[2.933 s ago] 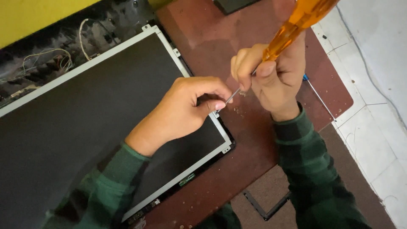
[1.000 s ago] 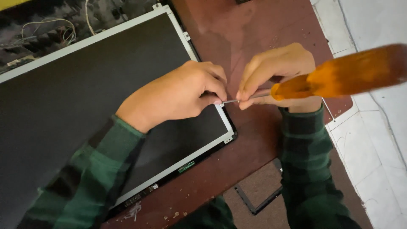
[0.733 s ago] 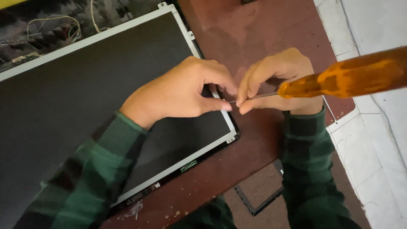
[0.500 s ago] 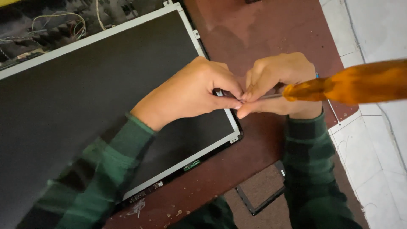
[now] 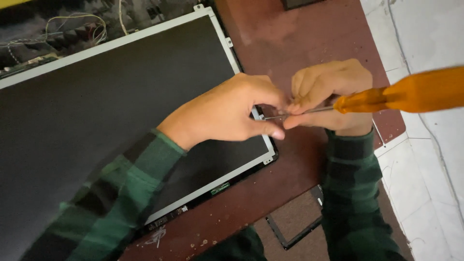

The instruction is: Routing internal cables and using a screwdriver to repair or assemble a laptop screen.

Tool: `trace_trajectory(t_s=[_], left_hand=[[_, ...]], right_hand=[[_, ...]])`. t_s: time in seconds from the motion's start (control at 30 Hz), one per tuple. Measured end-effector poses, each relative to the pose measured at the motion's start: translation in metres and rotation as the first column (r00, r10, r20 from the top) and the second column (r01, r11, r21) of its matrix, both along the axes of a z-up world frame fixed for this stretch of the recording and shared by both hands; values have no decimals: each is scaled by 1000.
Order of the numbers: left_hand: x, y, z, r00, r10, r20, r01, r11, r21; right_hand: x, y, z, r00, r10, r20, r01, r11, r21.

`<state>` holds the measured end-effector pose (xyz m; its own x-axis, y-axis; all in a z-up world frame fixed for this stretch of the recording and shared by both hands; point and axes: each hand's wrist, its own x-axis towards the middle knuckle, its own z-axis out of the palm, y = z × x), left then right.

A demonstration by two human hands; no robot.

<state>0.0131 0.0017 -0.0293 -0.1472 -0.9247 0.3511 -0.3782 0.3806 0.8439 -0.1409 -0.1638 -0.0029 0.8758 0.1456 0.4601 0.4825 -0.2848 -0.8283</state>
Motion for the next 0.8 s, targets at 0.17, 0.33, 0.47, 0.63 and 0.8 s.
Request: trace_trajectory(t_s=[0.17,0.33,0.47,0.63,0.8], left_hand=[[-5,-3,-8,999,-2,-47,1,1000,-22],[-6,0,-2,999,-32,-19,34,993,110],[-4,-1,-4,999,-36,-31,40,988,149],[-6,-1,-4,983,-13,-184,12,1000,-7],[-9,-3,-12,988,-4,-153,0,1000,-25]], right_hand=[[-1,8,3,991,-119,69,122,991,-47],[-2,0,22,997,72,-32,-77,975,-209],[-7,3,23,995,-1,-100,-16,986,-166],[-7,5,6,995,-100,0,99,989,-110],[-3,1,8,1000,1,14,1,987,-158]])
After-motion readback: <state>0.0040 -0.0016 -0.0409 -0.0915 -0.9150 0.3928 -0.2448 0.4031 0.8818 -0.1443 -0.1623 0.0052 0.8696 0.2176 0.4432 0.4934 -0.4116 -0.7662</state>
